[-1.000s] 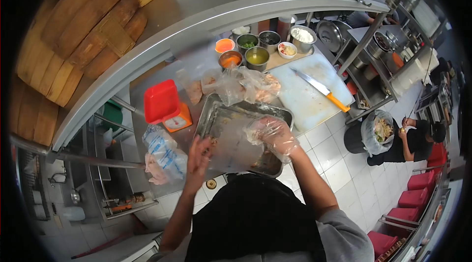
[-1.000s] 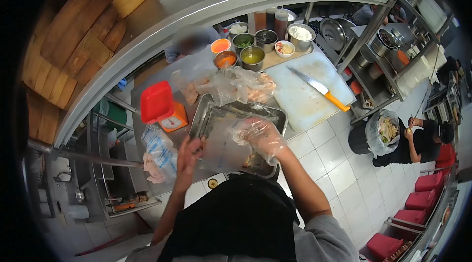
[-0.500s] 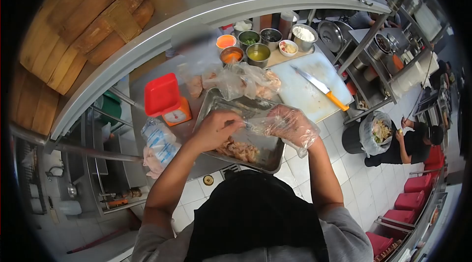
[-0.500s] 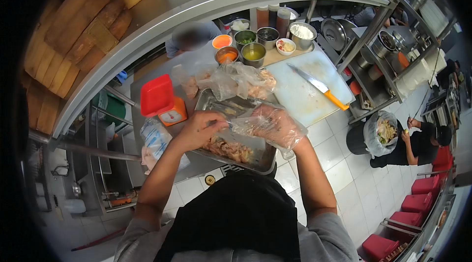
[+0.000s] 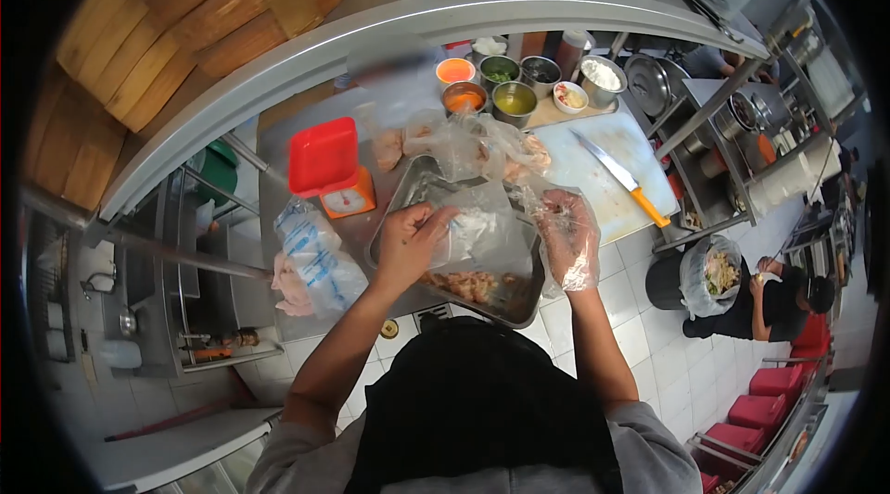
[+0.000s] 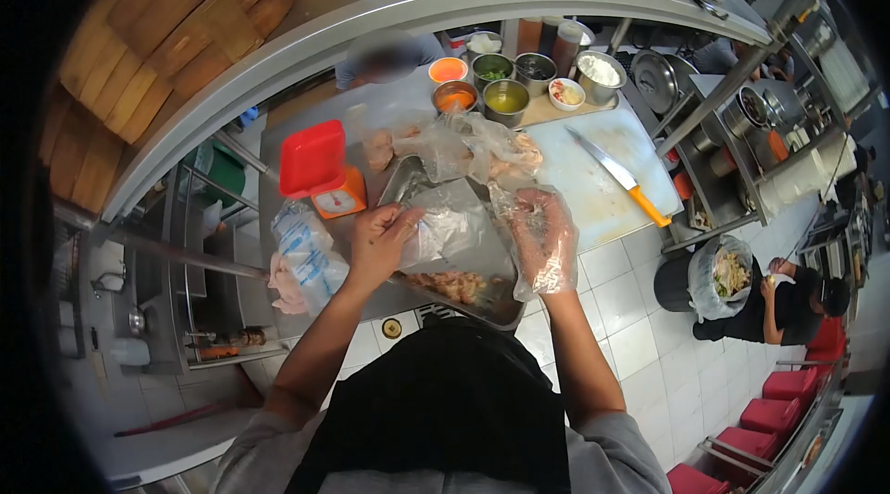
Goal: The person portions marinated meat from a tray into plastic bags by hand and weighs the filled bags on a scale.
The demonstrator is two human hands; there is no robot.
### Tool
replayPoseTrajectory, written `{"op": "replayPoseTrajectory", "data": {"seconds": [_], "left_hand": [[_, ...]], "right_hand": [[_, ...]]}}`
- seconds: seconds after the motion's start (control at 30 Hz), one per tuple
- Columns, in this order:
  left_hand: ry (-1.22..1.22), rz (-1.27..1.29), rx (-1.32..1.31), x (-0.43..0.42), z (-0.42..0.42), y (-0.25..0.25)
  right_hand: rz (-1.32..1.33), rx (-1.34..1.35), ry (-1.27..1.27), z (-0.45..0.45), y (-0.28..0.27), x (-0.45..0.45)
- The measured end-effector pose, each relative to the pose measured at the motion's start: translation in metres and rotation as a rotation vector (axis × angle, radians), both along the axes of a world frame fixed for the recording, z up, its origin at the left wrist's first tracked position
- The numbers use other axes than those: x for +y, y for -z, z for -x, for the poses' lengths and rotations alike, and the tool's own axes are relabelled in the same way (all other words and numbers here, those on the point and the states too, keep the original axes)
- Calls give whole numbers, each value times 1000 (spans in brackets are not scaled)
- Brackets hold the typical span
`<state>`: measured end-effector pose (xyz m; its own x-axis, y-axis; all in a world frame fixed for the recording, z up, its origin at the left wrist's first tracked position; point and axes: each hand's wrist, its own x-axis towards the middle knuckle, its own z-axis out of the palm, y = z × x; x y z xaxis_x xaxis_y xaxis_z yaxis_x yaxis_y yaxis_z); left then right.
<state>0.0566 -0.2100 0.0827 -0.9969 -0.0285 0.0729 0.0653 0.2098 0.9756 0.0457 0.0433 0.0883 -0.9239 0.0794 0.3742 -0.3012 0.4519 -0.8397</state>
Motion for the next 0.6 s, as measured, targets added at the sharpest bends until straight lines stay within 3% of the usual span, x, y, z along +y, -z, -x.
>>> {"op": "replayPoseTrajectory", "data": {"seconds": [0.17,0.27,0.37,0.47,0.6], "left_hand": [[-68,6,140,0,-3,4],[-120,133,94,-6,-6,13],[-193,-116,42,-2,-4,27],[-264,-4,243,12,-4,16],[-137,61,95,1,-8,17]], "right_hand": [[73,-89,-86,-7,6,-7],[173,-121,-142,-10,16,-9],[83,-162,-203,-16,4,-12],[126,-234,-234,-20,3,-12],[132,-228,-250,-22,13,-9]]}}
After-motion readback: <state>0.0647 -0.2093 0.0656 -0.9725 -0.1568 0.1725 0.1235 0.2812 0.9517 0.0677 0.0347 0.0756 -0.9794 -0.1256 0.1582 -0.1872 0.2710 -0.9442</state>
